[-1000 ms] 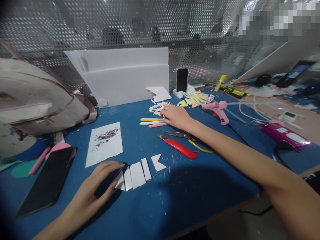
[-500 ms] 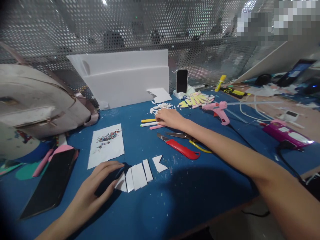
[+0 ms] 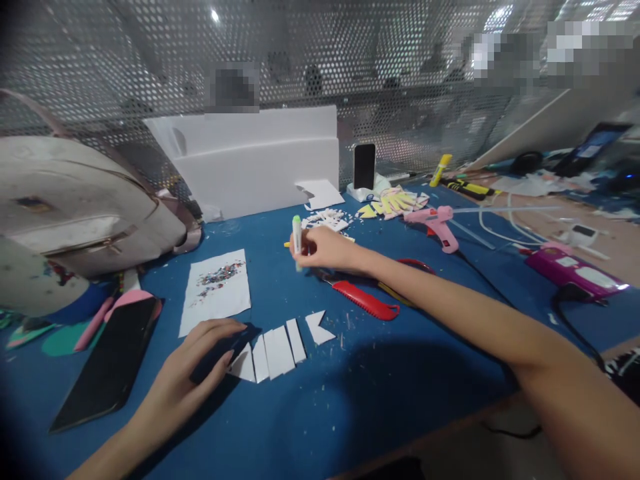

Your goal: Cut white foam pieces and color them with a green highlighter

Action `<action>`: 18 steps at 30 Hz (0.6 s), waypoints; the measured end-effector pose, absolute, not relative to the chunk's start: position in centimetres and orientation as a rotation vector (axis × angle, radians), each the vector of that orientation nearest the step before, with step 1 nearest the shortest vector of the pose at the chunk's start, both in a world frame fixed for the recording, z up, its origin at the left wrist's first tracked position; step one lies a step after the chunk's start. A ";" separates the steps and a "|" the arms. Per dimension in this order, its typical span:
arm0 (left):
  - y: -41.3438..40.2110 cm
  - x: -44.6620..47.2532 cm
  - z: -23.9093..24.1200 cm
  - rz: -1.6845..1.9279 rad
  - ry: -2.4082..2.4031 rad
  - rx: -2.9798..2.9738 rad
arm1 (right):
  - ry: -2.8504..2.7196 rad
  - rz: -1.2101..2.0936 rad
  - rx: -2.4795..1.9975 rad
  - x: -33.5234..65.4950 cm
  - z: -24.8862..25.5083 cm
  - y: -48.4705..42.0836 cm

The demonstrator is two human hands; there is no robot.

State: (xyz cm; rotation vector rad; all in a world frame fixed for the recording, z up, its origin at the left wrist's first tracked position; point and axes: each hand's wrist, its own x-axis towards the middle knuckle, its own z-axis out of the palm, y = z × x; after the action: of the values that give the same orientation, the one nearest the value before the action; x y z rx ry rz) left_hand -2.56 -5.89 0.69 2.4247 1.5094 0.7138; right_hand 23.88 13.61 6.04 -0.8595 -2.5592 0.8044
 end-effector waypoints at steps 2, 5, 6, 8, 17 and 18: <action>-5.9 -2.6 0.9 0.719 1.556 2.488 | -2.576 0.997 -0.743 23.3 6.1 11.2; -6.3 -2.2 1.5 0.720 1.560 2.630 | -2.529 1.372 -0.496 22.7 6.4 7.4; -6.6 -1.9 1.8 0.719 1.520 2.690 | -2.490 1.488 -0.395 22.6 6.5 6.1; -7.2 -1.1 2.3 0.722 1.384 2.820 | -2.476 1.481 -0.146 22.6 6.8 3.9; -10.1 2.6 6.3 0.574 0.875 3.429 | -2.779 0.268 0.310 24.5 5.6 -2.5; -10.3 2.7 6.5 0.507 0.859 3.492 | -2.792 0.224 0.339 24.7 5.4 -2.9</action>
State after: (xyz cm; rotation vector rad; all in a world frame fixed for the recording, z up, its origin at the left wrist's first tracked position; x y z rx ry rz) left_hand 2.70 -10.33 6.50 3.4917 0.8586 0.5068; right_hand 24.74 -2.89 5.40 0.3387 -2.7918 0.2239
